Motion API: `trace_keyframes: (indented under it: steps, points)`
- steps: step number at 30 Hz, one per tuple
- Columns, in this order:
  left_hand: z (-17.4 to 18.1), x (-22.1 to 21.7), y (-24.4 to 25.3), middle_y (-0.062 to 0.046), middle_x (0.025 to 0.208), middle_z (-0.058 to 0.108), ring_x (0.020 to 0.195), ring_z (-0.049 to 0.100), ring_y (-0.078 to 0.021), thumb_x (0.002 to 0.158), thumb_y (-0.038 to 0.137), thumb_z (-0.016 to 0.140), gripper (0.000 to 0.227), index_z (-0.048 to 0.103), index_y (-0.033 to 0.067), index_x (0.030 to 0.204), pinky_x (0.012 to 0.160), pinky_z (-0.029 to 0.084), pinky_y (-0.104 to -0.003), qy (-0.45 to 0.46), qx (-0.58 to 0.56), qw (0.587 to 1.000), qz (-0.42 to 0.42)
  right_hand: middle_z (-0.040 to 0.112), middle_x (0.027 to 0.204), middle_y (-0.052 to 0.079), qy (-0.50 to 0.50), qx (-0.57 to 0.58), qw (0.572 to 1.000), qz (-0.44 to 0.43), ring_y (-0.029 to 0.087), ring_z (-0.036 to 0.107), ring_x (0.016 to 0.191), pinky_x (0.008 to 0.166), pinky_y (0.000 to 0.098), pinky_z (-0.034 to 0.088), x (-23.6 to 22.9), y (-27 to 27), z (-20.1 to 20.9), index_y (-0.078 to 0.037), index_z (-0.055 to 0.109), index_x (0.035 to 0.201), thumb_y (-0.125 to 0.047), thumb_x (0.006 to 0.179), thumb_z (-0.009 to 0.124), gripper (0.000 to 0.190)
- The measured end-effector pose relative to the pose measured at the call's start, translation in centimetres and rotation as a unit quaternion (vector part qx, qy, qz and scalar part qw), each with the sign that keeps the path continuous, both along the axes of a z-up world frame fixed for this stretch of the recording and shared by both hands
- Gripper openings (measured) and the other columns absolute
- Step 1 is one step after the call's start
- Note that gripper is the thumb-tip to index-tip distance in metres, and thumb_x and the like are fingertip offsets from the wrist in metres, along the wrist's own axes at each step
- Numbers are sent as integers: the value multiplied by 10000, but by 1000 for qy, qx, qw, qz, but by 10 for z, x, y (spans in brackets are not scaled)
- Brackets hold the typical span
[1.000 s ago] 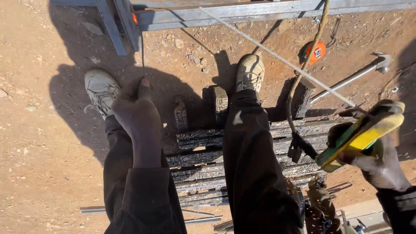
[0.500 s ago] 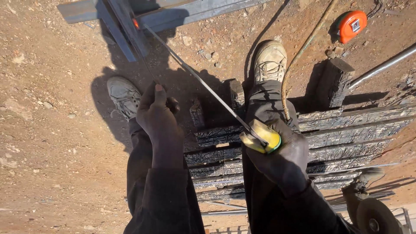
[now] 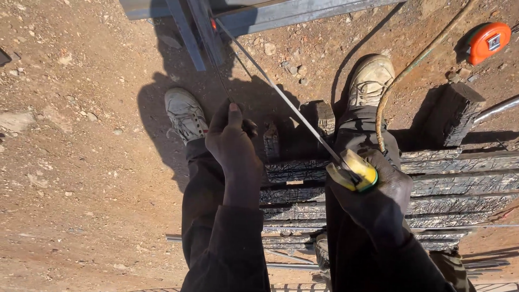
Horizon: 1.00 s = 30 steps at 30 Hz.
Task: Welding metal bars together to construct a rectangular frame on the ground.
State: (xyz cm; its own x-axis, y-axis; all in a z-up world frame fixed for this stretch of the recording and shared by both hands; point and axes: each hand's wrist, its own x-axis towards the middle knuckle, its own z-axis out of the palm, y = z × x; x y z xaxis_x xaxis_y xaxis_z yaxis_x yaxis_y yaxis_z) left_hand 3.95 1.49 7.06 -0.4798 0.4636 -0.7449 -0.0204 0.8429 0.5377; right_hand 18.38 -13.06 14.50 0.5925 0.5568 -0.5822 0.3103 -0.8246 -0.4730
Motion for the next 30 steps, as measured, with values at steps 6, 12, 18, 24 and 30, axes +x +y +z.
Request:
trace_keyframes:
  steps: [6, 12, 18, 24, 30]
  points:
    - [1, -4, -4, -122, 813, 621, 636, 598, -167, 1038, 114, 598, 213, 715, -48, 1112, 581, 463, -300, -16, 2, 1000, -8, 690, 706, 127, 5, -28, 1000, 7, 350, 681, 706, 688, 410, 519, 2, 4, -1, -102, 702, 812, -189, 687, 925, 271]
    - [-18, -12, -8, -120, 854, 713, 524, 527, -168, 970, 98, 660, 230, 742, -26, 1146, 471, 418, -340, -15, -22, 997, 77, 685, 719, -9, -14, -159, 986, 38, 193, 649, 635, 670, 341, 529, 0, 3, -2, -219, 729, 915, -494, 701, 893, 386]
    - [-12, -8, -2, -85, 670, 616, 516, 525, -154, 975, 74, 654, 196, 755, -25, 1111, 475, 421, -318, -8, -33, 996, 78, 655, 732, 26, -69, -119, 985, 99, 276, 611, 646, 666, 402, 490, -2, 5, 5, -213, 663, 846, -591, 724, 899, 462]
    - [-12, -8, -1, -108, 740, 660, 528, 536, -164, 963, 76, 671, 238, 754, -28, 1160, 469, 436, -324, -10, -39, 996, 78, 448, 646, -25, 125, -183, 973, -70, 78, 386, 604, 506, 292, 339, 50, 57, 12, -115, 447, 664, -76, 728, 785, 347]
    - [-12, -7, 0, -121, 859, 707, 536, 533, -168, 955, 73, 670, 289, 741, -30, 1215, 474, 432, -324, -10, -46, 995, 87, 637, 749, -49, 22, -152, 988, 32, 49, 526, 689, 667, 241, 462, 35, 56, 14, -163, 699, 872, -173, 779, 766, 115]
